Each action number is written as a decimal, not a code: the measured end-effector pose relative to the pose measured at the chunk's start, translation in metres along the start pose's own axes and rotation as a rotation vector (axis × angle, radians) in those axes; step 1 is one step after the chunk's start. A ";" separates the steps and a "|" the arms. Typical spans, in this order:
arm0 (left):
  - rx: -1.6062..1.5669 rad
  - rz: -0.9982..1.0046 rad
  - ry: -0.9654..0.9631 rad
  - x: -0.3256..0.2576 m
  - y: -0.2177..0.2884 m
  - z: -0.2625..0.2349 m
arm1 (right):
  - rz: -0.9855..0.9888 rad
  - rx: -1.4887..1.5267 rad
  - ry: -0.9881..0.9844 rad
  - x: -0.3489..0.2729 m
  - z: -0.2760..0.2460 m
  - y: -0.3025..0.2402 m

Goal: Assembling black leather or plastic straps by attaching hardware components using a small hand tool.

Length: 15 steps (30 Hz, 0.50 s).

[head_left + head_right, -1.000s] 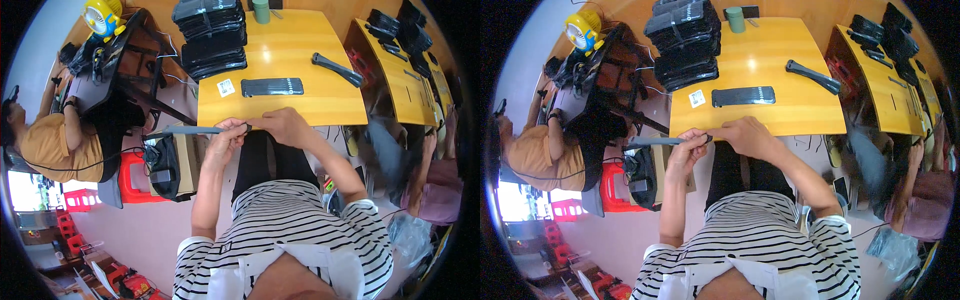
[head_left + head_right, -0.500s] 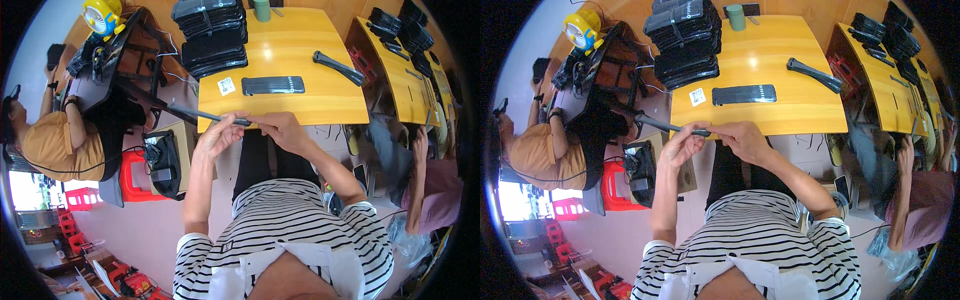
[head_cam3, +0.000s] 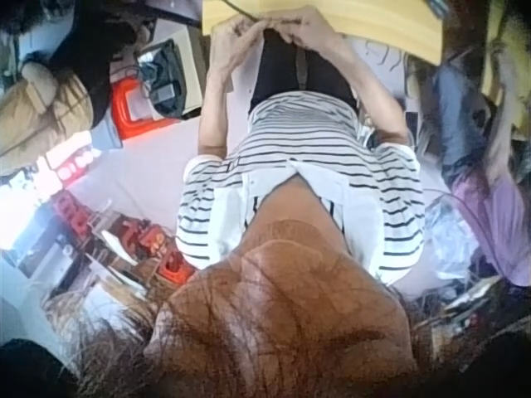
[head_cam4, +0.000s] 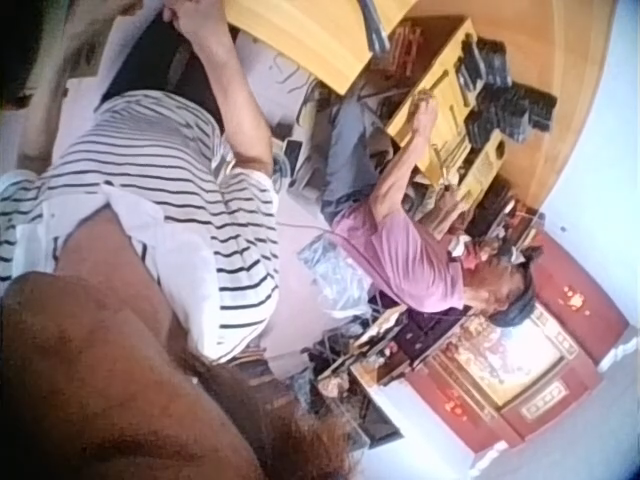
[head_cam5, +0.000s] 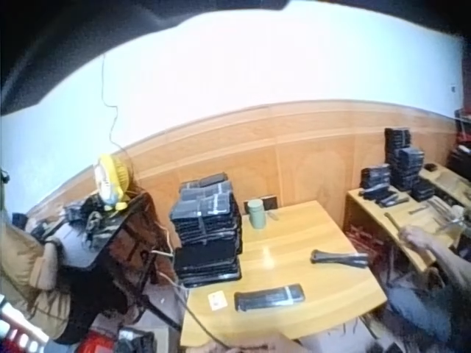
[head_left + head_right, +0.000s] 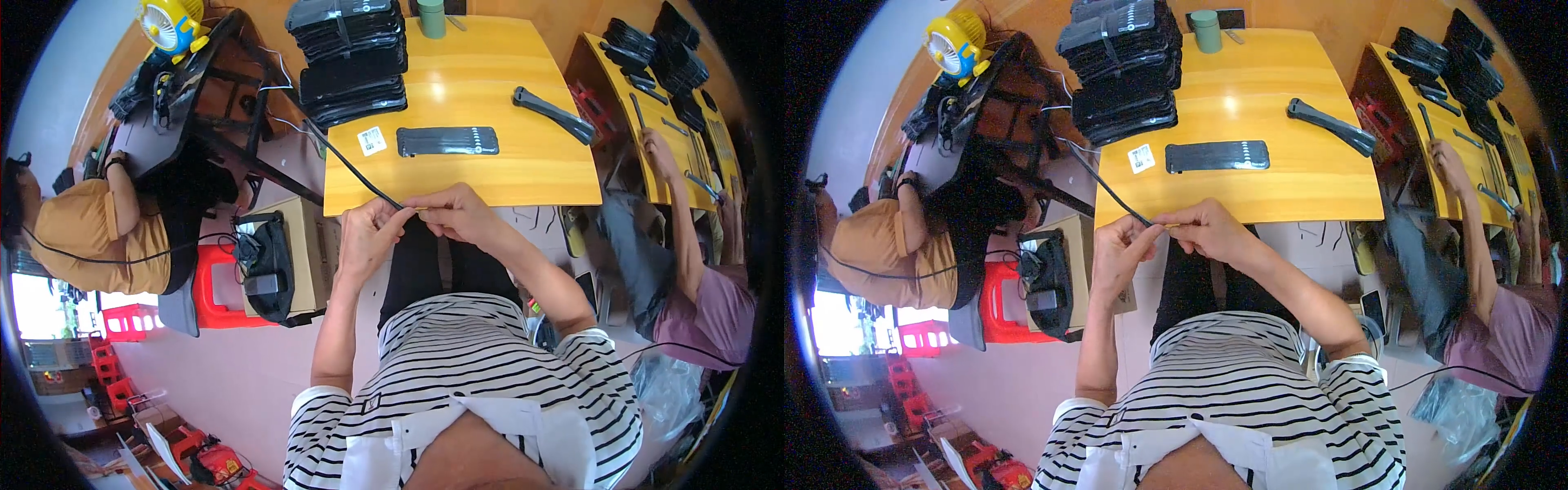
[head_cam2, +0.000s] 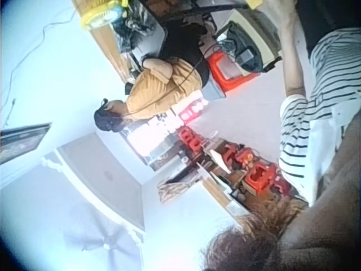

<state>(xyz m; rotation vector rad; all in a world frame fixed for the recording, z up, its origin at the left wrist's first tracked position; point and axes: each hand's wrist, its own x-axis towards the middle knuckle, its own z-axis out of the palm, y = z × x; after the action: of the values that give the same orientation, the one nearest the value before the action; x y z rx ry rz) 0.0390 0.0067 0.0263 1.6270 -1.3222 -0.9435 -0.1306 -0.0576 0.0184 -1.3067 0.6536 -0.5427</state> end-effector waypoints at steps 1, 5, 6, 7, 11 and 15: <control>0.000 -0.002 -0.003 0.000 0.003 -0.002 | 0.051 0.045 -0.030 0.001 -0.002 -0.001; 0.214 0.065 -0.009 0.000 0.013 -0.007 | 0.093 0.094 -0.088 0.002 -0.005 -0.001; 0.237 0.083 -0.008 0.000 0.014 -0.007 | 0.094 0.096 -0.089 0.002 -0.005 -0.003; 0.237 0.080 -0.010 0.000 0.013 -0.007 | 0.109 0.119 -0.083 0.002 -0.005 -0.005; 0.189 0.168 -0.069 0.000 0.012 -0.005 | 0.128 0.083 -0.116 -0.002 -0.012 -0.006; -0.093 0.117 -0.215 0.006 0.005 -0.010 | 0.219 0.210 -0.153 -0.007 -0.018 -0.011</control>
<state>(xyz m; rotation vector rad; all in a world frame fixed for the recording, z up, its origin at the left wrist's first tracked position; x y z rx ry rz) 0.0474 0.0012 0.0347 1.3921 -1.4784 -1.1149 -0.1480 -0.0676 0.0280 -1.0529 0.5874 -0.3196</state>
